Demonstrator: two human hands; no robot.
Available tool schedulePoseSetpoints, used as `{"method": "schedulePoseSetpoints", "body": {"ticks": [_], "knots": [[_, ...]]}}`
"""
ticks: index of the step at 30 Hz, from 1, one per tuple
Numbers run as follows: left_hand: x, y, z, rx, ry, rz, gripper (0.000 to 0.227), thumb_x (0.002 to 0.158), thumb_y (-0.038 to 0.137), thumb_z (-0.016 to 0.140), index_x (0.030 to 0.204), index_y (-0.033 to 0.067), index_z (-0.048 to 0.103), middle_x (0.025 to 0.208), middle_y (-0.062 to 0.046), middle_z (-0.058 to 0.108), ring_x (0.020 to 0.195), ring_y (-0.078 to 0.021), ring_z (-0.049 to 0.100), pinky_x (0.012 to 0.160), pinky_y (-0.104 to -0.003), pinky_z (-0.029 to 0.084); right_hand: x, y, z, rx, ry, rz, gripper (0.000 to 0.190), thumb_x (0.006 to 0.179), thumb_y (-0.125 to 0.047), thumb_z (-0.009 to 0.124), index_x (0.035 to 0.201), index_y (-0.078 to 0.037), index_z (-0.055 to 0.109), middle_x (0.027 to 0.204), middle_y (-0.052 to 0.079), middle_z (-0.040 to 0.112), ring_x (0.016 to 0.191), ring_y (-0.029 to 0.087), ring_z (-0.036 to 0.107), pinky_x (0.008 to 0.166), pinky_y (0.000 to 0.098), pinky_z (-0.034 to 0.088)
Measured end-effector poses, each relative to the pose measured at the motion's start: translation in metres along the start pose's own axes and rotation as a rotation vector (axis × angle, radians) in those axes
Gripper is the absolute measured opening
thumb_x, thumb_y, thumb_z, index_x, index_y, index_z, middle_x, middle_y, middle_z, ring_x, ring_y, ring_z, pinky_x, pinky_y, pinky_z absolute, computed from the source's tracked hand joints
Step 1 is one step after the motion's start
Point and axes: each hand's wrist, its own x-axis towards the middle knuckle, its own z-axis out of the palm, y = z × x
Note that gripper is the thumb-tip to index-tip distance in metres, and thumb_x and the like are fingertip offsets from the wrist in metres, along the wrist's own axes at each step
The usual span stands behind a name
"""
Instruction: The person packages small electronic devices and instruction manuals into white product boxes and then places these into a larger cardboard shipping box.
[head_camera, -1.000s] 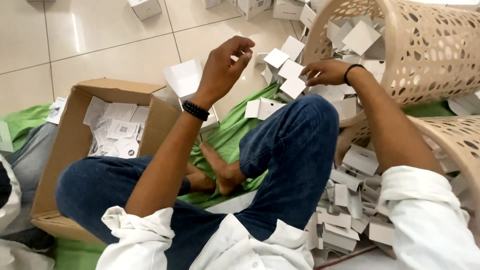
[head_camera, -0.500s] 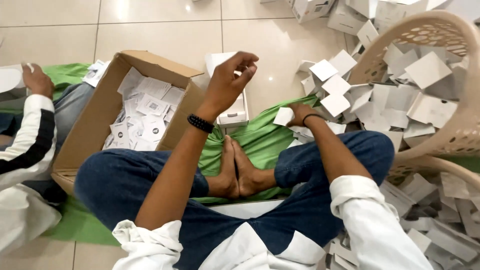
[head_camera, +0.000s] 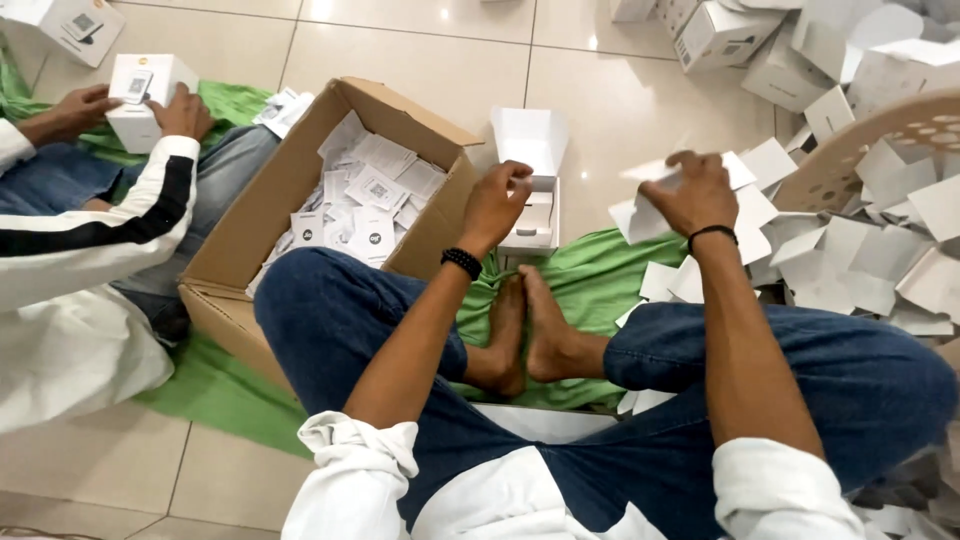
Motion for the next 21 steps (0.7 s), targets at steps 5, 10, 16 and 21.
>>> {"method": "schedulePoseSetpoints", "body": {"ticks": [5, 10, 16, 21], "knots": [[-0.007, 0.054, -0.005, -0.038, 0.25, 0.24, 0.036, 0.101, 0.031, 0.061, 0.128, 0.0086, 0.064, 0.126, -0.01, 0.068, 0.109, -0.0257, 0.068, 0.093, -0.039, 0.055, -0.038, -0.078, -0.094, 0.35, 0.354, -0.108, 0.05, 0.09, -0.047, 0.075, 0.128, -0.016, 0.065, 0.124, 0.016, 0.057, 0.113, 0.032, 0.06, 0.095, 0.0482, 0.052], [-0.021, 0.083, 0.005, -0.433, 0.239, 0.114, 0.06, 0.106, 0.054, 0.044, 0.145, 0.0093, 0.052, 0.133, -0.01, 0.064, 0.112, -0.0232, 0.067, 0.094, -0.038, 0.056, -0.049, -0.081, -0.071, 0.933, 0.413, -0.127, 0.055, 0.098, -0.056, 0.062, 0.136, -0.016, 0.063, 0.122, 0.006, 0.06, 0.108, 0.02, 0.059, 0.086, 0.0374, 0.052], [-0.057, 0.049, 0.033, -0.292, 0.276, 0.268, 0.075, 0.106, 0.06, 0.048, 0.158, 0.0073, 0.037, 0.156, -0.017, 0.045, 0.141, -0.031, 0.048, 0.113, -0.043, 0.045, -0.041, -0.048, 0.017, 1.556, 0.181, 0.261, 0.072, 0.094, -0.069, 0.053, 0.136, -0.01, 0.059, 0.115, 0.004, 0.065, 0.105, 0.017, 0.062, 0.086, 0.0377, 0.054], [-0.064, 0.003, 0.055, -0.089, 0.209, 0.362, 0.085, 0.096, 0.051, 0.07, 0.158, 0.0071, 0.034, 0.159, -0.019, 0.042, 0.147, -0.0374, 0.041, 0.121, -0.048, 0.038, -0.05, -0.036, 0.102, 1.664, 0.023, 0.538, 0.076, 0.089, -0.073, 0.046, 0.142, -0.02, 0.055, 0.111, 0.002, 0.063, 0.096, 0.017, 0.058, 0.081, 0.0379, 0.049]]}}
